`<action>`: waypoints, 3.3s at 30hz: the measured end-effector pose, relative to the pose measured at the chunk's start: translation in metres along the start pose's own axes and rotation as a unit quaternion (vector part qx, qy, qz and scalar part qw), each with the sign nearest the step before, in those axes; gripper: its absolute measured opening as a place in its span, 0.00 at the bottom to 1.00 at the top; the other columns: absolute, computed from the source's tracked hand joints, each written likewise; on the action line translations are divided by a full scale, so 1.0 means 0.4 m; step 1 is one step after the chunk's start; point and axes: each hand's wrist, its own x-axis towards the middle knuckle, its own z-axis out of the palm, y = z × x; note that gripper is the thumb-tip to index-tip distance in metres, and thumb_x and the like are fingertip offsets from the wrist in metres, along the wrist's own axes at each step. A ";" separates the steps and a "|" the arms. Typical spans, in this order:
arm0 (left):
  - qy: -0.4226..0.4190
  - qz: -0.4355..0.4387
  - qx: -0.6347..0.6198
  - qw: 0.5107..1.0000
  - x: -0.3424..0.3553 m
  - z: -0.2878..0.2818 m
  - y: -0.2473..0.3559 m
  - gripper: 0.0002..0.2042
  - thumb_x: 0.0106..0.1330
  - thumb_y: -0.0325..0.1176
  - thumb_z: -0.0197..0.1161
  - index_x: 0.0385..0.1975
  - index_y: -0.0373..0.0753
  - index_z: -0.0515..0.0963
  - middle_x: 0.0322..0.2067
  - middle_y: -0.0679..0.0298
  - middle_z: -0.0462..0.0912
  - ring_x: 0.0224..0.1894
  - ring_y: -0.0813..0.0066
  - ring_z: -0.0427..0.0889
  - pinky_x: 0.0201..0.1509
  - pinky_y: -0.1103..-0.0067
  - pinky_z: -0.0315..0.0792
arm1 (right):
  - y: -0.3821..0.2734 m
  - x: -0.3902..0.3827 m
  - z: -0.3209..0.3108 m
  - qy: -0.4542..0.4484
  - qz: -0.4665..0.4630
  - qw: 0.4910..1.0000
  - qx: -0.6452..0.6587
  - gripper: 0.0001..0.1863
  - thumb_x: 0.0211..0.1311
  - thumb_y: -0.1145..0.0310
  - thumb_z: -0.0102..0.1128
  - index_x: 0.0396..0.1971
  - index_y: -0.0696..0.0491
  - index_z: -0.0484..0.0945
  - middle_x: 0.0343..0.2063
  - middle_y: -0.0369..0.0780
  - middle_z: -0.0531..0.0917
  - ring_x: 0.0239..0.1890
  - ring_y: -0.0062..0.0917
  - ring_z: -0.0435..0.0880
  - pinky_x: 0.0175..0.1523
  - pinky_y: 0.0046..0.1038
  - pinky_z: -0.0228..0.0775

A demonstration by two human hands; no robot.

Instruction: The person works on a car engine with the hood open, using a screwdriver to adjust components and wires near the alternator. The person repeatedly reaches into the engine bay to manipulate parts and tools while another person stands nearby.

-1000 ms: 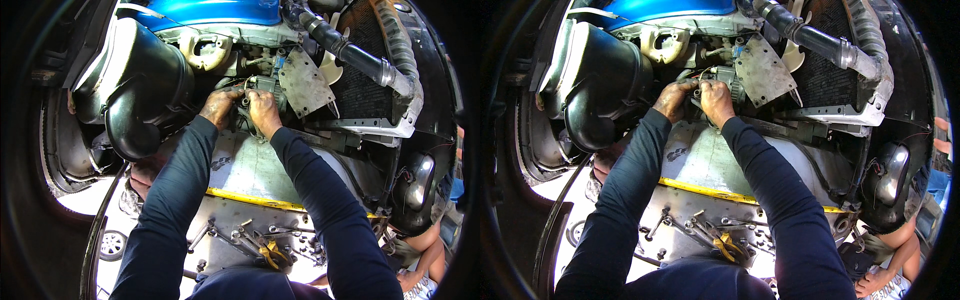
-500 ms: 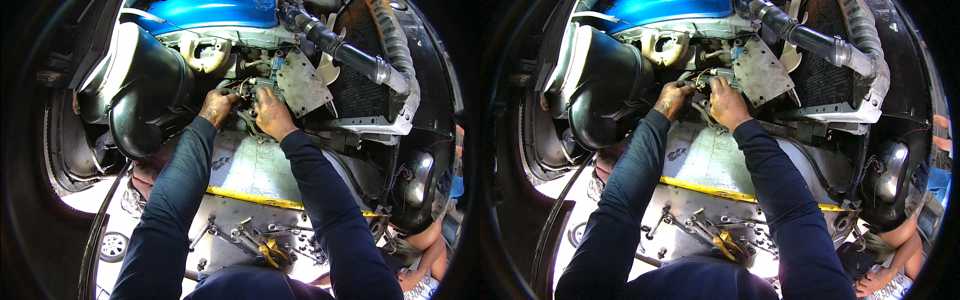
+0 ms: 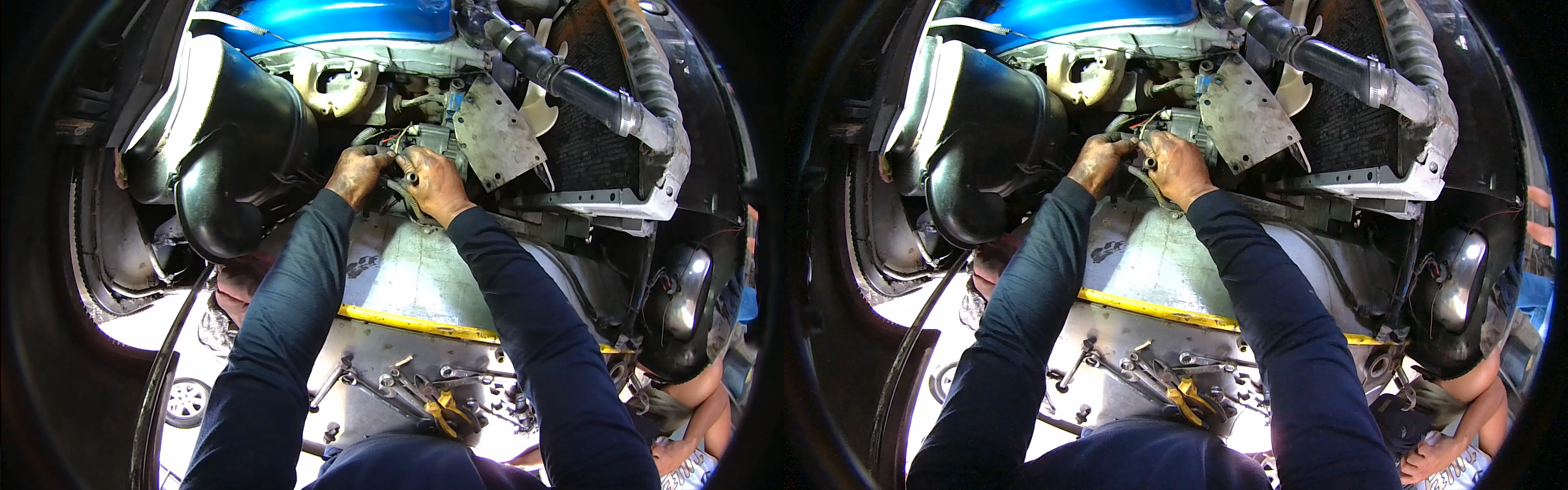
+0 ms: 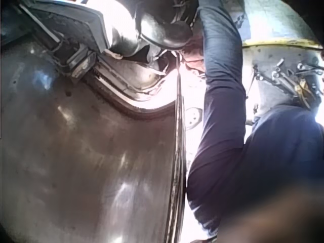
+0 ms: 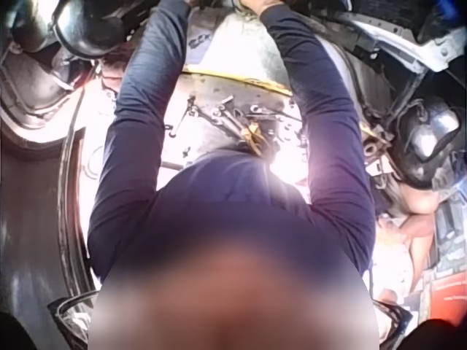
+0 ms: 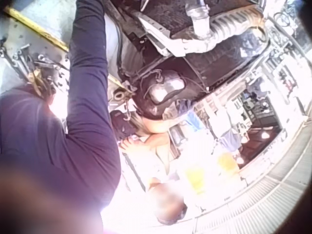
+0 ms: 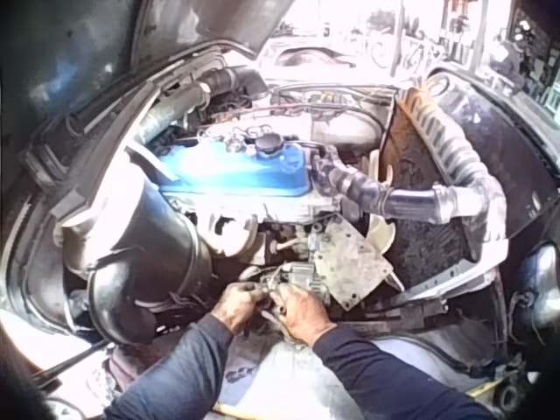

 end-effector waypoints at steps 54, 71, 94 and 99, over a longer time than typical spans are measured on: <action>0.006 0.033 0.182 0.983 0.019 -0.024 0.004 0.18 0.68 0.37 0.66 0.48 0.26 0.83 0.42 0.55 0.88 0.41 0.72 0.85 0.48 0.75 0.77 | 0.022 -0.023 -0.048 -0.020 -0.032 0.998 -0.059 0.15 0.71 0.62 0.58 0.47 0.57 0.73 0.45 0.48 0.79 0.43 0.48 0.84 0.46 0.46 0.78; -0.003 0.044 0.094 0.995 0.079 -0.049 -0.056 0.12 0.69 0.32 0.64 0.47 0.32 0.84 0.39 0.60 0.88 0.39 0.73 0.85 0.44 0.75 0.78 | 0.033 0.021 0.039 -0.001 0.087 0.988 0.129 0.15 0.70 0.63 0.52 0.44 0.60 0.77 0.40 0.59 0.84 0.47 0.57 0.82 0.52 0.49 0.73; -0.177 0.145 0.303 0.925 0.107 -0.062 -0.062 0.11 0.68 0.37 0.67 0.45 0.39 0.80 0.36 0.66 0.86 0.36 0.69 0.84 0.38 0.74 0.77 | -0.639 -0.712 -0.457 -0.189 0.228 0.954 -0.041 0.27 0.49 0.60 0.76 0.47 0.56 0.79 0.46 0.48 0.77 0.49 0.39 0.78 0.49 0.39 0.72; -0.172 0.253 0.587 0.749 0.070 -0.058 -0.036 0.22 0.62 0.27 0.65 0.57 0.33 0.75 0.47 0.59 0.85 0.51 0.62 0.86 0.52 0.70 0.80 | -0.618 -0.770 -0.386 -0.133 0.212 0.960 -0.124 0.17 0.56 0.64 0.65 0.45 0.55 0.80 0.47 0.48 0.78 0.47 0.39 0.77 0.48 0.40 0.71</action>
